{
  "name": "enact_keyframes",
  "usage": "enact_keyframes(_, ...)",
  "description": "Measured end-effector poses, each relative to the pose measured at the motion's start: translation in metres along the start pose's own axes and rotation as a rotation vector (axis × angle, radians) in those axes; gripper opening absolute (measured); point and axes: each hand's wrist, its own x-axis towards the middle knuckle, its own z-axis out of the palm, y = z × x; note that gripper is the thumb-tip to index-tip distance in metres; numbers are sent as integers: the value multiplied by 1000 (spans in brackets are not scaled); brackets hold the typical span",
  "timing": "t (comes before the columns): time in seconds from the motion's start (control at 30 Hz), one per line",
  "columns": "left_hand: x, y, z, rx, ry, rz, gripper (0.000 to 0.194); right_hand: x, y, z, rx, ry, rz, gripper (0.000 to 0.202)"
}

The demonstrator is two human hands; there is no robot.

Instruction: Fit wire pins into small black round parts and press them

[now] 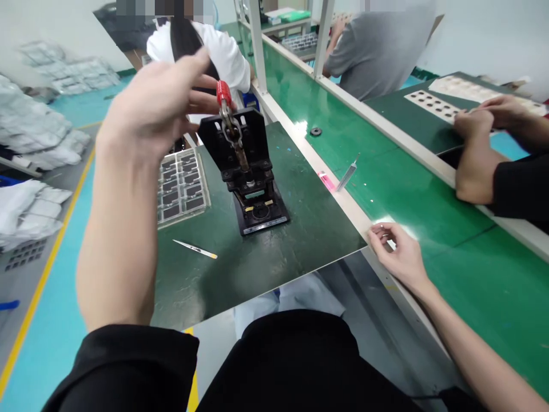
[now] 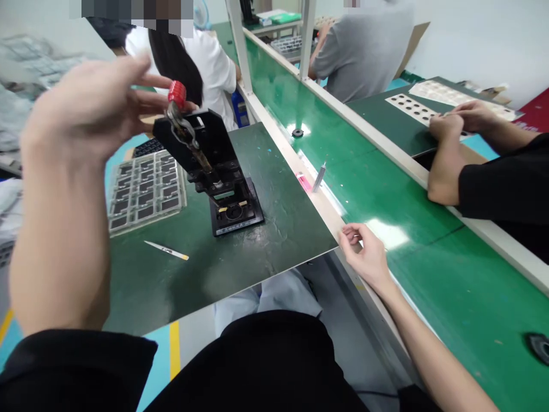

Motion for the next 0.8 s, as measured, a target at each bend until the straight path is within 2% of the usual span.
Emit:
enact_keyframes(0.07, -4, 6, 0, 5, 26, 21, 36, 0, 1, 1, 6, -14, -10, 21)
enact_keyframes(0.17, -5, 6, -9, 10, 29, 70, 39, 0, 0, 1, -1, -27, -14, 23)
enact_keyframes(0.3, -5, -5, -16, -40, -79, 247, 37, 1, -5, -1, -28, -42, 3, 26)
enact_keyframes(0.43, -19, -16, -7, 5, -34, 285, 25, 1, -6, -3, -52, -59, 8, 25)
enact_keyframes(0.53, -31, -31, 3, 16, -103, 275, 23, 0, -5, -3, -54, -57, 5, 25)
enact_keyframes(0.63, -40, -54, 9, -27, -205, 131, 35, 0, -3, -1, -57, -50, -7, 26)
enact_keyframes(0.7, -45, -70, 10, -35, -233, 16, 37, -1, -2, -1, -57, -46, -15, 26)
enact_keyframes(0.8, -52, -83, 9, -41, -281, -3, 32, -1, 0, 0, -52, -35, -29, 26)
